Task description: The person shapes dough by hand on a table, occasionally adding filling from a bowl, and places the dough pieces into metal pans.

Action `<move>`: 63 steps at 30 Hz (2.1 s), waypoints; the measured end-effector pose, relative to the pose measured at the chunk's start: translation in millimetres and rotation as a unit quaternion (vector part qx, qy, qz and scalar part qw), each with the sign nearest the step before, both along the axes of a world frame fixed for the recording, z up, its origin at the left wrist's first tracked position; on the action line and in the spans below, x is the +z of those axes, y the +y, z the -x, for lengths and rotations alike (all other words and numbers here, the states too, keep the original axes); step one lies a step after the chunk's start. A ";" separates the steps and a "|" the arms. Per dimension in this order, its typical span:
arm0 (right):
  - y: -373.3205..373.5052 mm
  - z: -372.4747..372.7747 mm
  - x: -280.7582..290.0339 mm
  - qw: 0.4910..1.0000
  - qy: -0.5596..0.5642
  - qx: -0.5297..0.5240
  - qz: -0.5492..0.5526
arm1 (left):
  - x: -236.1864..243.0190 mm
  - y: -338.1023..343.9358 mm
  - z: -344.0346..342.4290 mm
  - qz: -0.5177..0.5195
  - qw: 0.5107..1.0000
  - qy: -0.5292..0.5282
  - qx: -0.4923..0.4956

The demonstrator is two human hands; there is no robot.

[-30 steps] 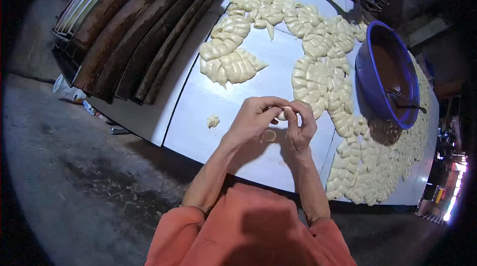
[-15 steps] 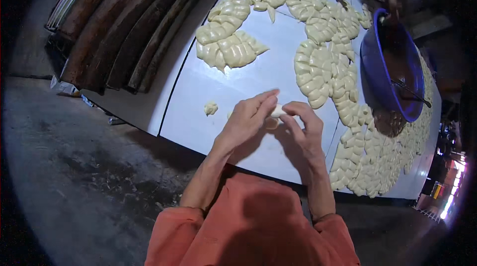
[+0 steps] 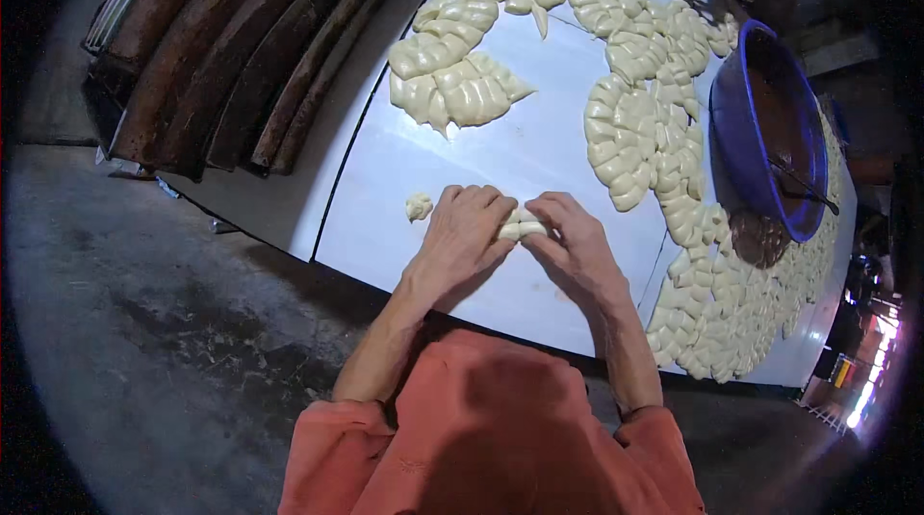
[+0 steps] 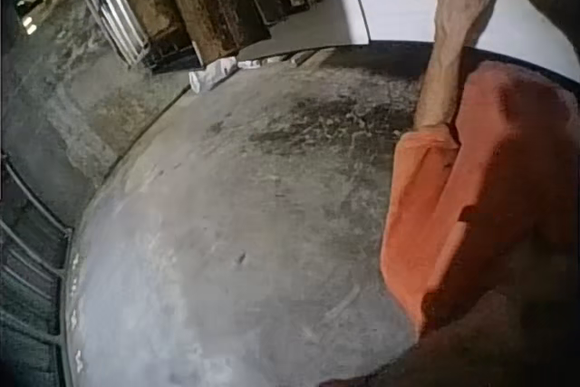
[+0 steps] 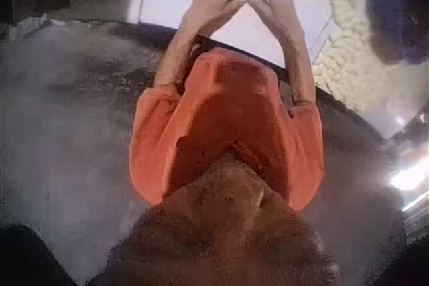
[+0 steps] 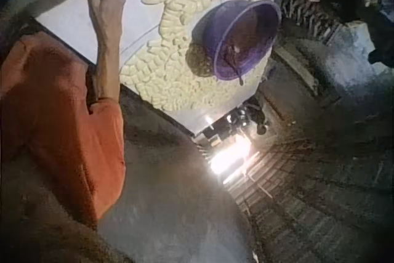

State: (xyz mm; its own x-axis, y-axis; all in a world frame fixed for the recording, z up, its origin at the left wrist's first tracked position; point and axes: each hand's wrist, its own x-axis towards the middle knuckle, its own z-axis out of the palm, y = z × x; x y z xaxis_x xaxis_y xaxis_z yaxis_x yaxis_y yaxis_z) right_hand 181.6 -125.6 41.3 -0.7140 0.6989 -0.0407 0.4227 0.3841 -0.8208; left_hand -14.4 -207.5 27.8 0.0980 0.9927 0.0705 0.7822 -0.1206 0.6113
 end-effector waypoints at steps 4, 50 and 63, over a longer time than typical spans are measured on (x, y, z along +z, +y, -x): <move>14.7 -5.1 3.8 0.979 -0.041 0.090 -0.179 | -0.5 -3.5 1.4 -0.019 1.000 0.005 0.004; 157.3 75.8 -15.2 0.984 0.019 0.015 -0.178 | -25.7 169.2 98.1 -0.066 0.993 0.084 0.045; 140.5 89.5 -10.3 0.998 -0.007 -0.061 -0.014 | -23.8 152.8 77.3 -0.079 0.993 0.090 -0.009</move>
State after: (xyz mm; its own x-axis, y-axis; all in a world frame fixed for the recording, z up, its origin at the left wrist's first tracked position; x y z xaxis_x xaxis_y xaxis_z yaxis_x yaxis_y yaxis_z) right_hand 92.1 14.8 31.0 -0.6237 0.7812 -0.0290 0.4788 0.3525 -0.8040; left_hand -91.7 -54.7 4.1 0.1399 0.9687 0.2052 0.8737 -0.2183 0.4347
